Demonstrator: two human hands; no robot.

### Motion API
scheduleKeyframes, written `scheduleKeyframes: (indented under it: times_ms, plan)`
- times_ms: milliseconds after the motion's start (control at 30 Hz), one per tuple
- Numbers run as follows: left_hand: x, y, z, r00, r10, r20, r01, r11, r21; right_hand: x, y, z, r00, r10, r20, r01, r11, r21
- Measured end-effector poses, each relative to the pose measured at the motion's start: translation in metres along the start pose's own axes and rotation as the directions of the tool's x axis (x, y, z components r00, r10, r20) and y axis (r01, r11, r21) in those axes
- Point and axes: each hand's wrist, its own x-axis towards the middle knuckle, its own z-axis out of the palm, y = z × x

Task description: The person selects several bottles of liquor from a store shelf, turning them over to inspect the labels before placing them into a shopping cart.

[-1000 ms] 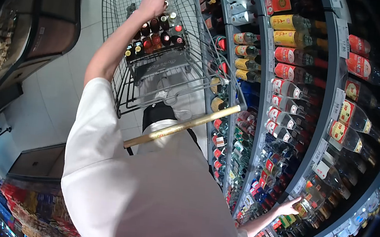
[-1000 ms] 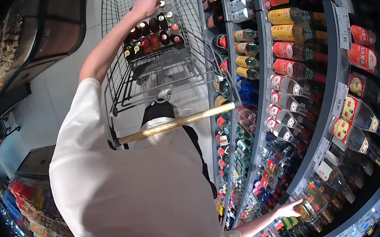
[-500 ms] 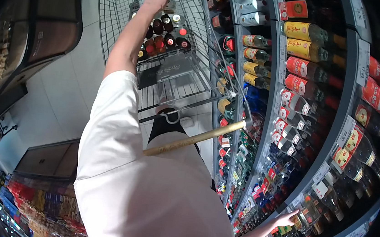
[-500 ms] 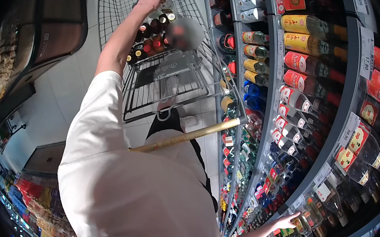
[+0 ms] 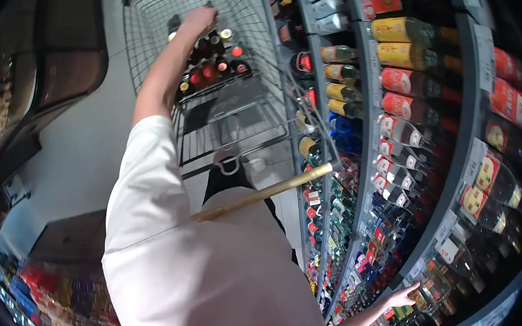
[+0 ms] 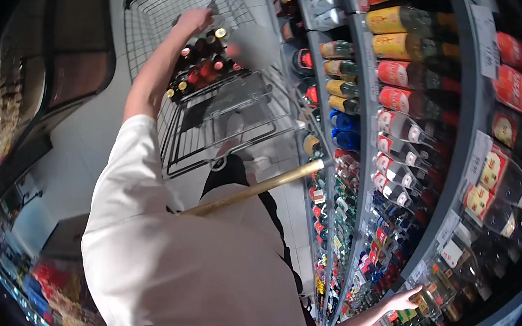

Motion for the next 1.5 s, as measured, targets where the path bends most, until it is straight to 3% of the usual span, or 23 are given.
scheduleKeyframes:
  times_ms: [133,167,200,233,267,300,333,367,500,667,800,867,900,933,967,1033,1067,1100,1133,1167,1267,1400,1500]
  plan:
    - [-0.004,0.000,0.008,0.999,-0.003,-0.046,-0.001,0.997,-0.079,-0.004,0.005,0.004,0.990,-0.071,-0.118,0.072,0.997,0.003]
    - [0.000,-0.007,0.016,0.998,0.009,-0.068,-0.014,0.997,-0.073,-0.005,0.004,0.004,0.995,-0.057,-0.083,0.067,0.991,0.117]
    - [-0.003,0.001,0.005,0.999,-0.042,0.032,0.043,0.999,-0.019,-0.010,-0.001,0.002,0.991,-0.106,-0.083,0.117,0.982,0.146]
    - [0.008,-0.015,0.027,1.000,0.001,-0.018,-0.002,0.997,-0.073,-0.014,-0.007,0.002,0.992,-0.035,-0.119,0.040,0.998,0.042]
    - [0.008,-0.014,0.028,0.999,-0.026,-0.022,0.024,0.997,-0.075,-0.015,-0.006,0.000,0.984,-0.125,-0.128,0.135,0.988,0.071]
    - [0.003,-0.004,0.016,0.998,-0.060,0.034,0.062,0.995,-0.077,-0.023,-0.023,-0.009,0.997,-0.040,-0.069,0.046,0.996,0.076]
    - [0.024,-0.025,0.041,1.000,-0.018,0.006,0.018,0.999,-0.037,-0.027,-0.031,-0.013,0.996,-0.055,-0.066,0.064,0.988,0.137]
    - [0.015,-0.010,0.028,0.998,-0.057,0.004,0.057,0.998,-0.039,-0.019,-0.004,0.000,0.988,-0.064,-0.141,0.077,0.993,0.090]
    - [0.018,-0.007,0.017,0.998,0.031,-0.048,-0.033,0.999,-0.033,-0.023,-0.009,-0.002,0.989,-0.061,-0.133,0.080,0.986,0.145]
    - [0.007,0.014,0.000,1.000,0.002,0.000,-0.002,1.000,-0.017,-0.025,-0.011,-0.002,0.989,-0.064,-0.131,0.082,0.988,0.133]
    - [0.001,0.020,-0.010,0.999,-0.001,0.036,0.002,1.000,-0.026,-0.030,-0.024,-0.011,0.994,-0.053,-0.093,0.074,0.968,0.239]
    - [0.005,0.016,-0.005,0.997,-0.013,0.075,0.010,0.999,0.040,-0.028,-0.010,-0.012,0.999,-0.017,-0.045,0.027,0.973,0.228]
    - [0.007,0.015,0.000,0.998,-0.040,0.046,0.036,0.995,0.090,-0.027,-0.003,-0.011,0.992,-0.044,-0.116,0.055,0.994,0.096]
    - [0.004,0.006,0.012,0.999,0.023,-0.048,-0.023,1.000,-0.005,-0.024,-0.004,-0.002,0.982,-0.106,-0.153,0.104,0.994,-0.026]
    - [-0.012,0.015,0.004,0.998,-0.059,-0.008,0.059,0.998,-0.023,-0.021,-0.007,-0.005,0.997,-0.051,-0.066,0.055,0.997,0.059]
    - [-0.019,0.010,0.007,0.990,-0.135,-0.039,0.134,0.990,-0.045,-0.025,-0.016,-0.006,0.993,-0.101,-0.062,0.110,0.978,0.175]
    - [-0.016,0.009,0.006,0.986,-0.166,0.012,0.166,0.986,-0.008,-0.027,-0.021,-0.007,0.996,-0.072,-0.049,0.078,0.987,0.137]
    - [-0.010,0.005,0.008,0.976,-0.205,0.079,0.209,0.977,-0.051,-0.016,0.002,0.008,0.980,-0.124,-0.153,0.130,0.991,0.027]
    - [-0.016,0.008,0.001,0.956,-0.272,0.112,0.280,0.958,-0.059,-0.021,-0.008,0.000,0.990,-0.108,-0.087,0.114,0.991,0.066]
    - [-0.014,0.005,0.007,0.953,-0.301,0.024,0.302,0.951,-0.059,-0.017,-0.007,0.001,0.996,-0.080,-0.049,0.082,0.996,0.041]
    - [-0.030,0.011,-0.016,0.972,-0.225,0.062,0.228,0.972,-0.053,-0.011,0.007,0.007,0.994,-0.097,-0.057,0.098,0.995,0.018]
    - [-0.049,0.001,-0.035,0.955,-0.295,-0.010,0.294,0.953,-0.080,-0.017,-0.001,0.004,0.991,-0.109,-0.073,0.105,0.993,-0.056]
    - [-0.040,-0.014,-0.038,0.952,-0.305,-0.031,0.303,0.951,-0.060,-0.008,0.011,0.009,0.984,-0.165,-0.061,0.168,0.985,0.047]
